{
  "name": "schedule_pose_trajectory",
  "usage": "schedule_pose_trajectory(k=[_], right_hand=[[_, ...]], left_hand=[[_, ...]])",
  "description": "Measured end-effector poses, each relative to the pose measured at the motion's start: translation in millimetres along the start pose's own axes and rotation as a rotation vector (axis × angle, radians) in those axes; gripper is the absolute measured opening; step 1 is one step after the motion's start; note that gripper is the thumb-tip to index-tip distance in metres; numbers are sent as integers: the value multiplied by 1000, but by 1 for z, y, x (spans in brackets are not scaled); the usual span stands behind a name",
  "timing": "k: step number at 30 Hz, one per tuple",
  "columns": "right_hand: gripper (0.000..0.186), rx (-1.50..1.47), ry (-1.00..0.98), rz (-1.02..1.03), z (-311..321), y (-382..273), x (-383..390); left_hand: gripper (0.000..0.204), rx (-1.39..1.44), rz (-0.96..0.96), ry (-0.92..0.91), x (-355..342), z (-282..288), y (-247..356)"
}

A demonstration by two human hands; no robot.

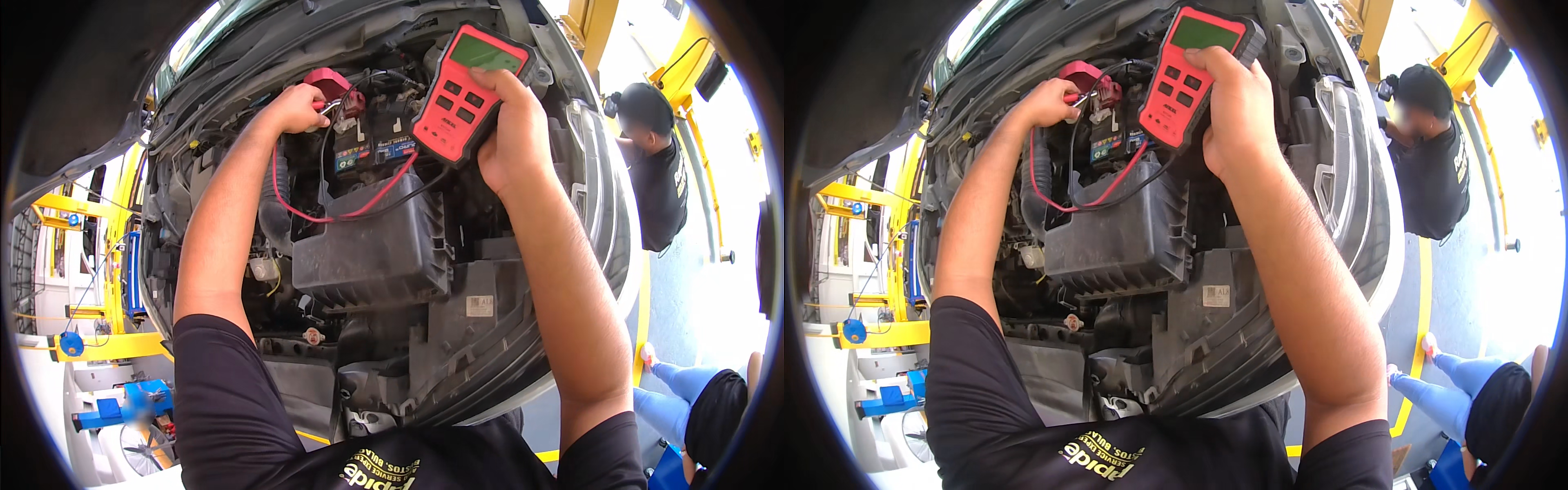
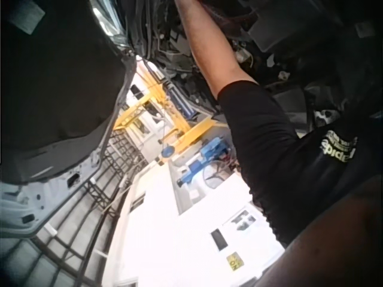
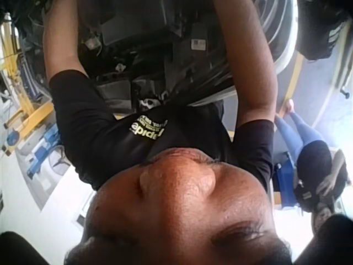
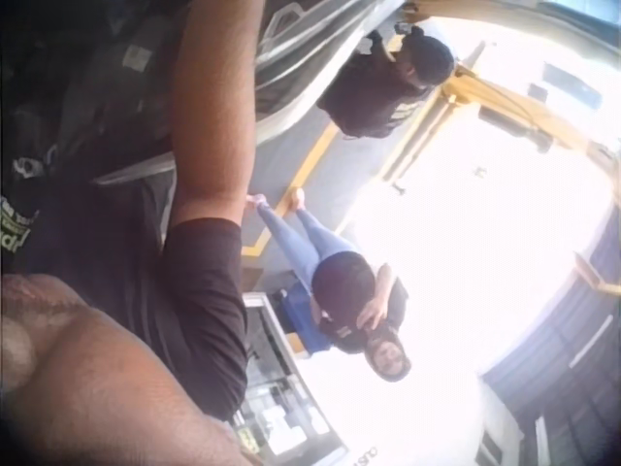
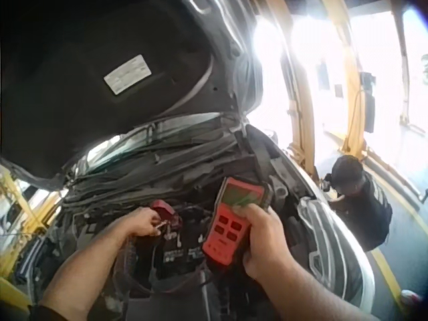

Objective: The person removes a spark plug from an engine with a socket wrench, holds it next to a clipboard on a cart, and then attaches the leads of a multimeter to the terminals of the car battery.

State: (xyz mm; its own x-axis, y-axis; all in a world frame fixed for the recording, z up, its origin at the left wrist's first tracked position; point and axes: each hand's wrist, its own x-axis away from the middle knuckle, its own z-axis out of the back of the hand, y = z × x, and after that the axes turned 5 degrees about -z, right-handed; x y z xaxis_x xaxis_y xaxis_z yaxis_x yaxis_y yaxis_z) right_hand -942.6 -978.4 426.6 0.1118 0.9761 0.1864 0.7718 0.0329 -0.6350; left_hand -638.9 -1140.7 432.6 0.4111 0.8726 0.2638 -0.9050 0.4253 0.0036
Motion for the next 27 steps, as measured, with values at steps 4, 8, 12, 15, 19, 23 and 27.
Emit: schedule_pose_trajectory(k=[4,8,12,15,19,23,27], right_hand=[[22,4,-2,-15,0,4,-1],[23,12,-3,-21,2,2,-2],[24,27,5,-39,2,3,-3],[24,27,-15,-30,2,4,-2],[24,37,4,-32,1,3,-2],[25,51,32,-28,2,3,-1],[25,26,27,-21,1,1,-1]], left_hand=[[40,-191,-123,20,6,-3,8],[29,-302,-154,-17,7,-2,18],[24,-391,-215,26,10,-7,14],[23,-437,-191,18,11,-10,9],[22,-472,-169,-7,12,-14,5],[20,-271,-170,21,11,-15,-2],[17,-161,-140,0,9,-19,-10]])
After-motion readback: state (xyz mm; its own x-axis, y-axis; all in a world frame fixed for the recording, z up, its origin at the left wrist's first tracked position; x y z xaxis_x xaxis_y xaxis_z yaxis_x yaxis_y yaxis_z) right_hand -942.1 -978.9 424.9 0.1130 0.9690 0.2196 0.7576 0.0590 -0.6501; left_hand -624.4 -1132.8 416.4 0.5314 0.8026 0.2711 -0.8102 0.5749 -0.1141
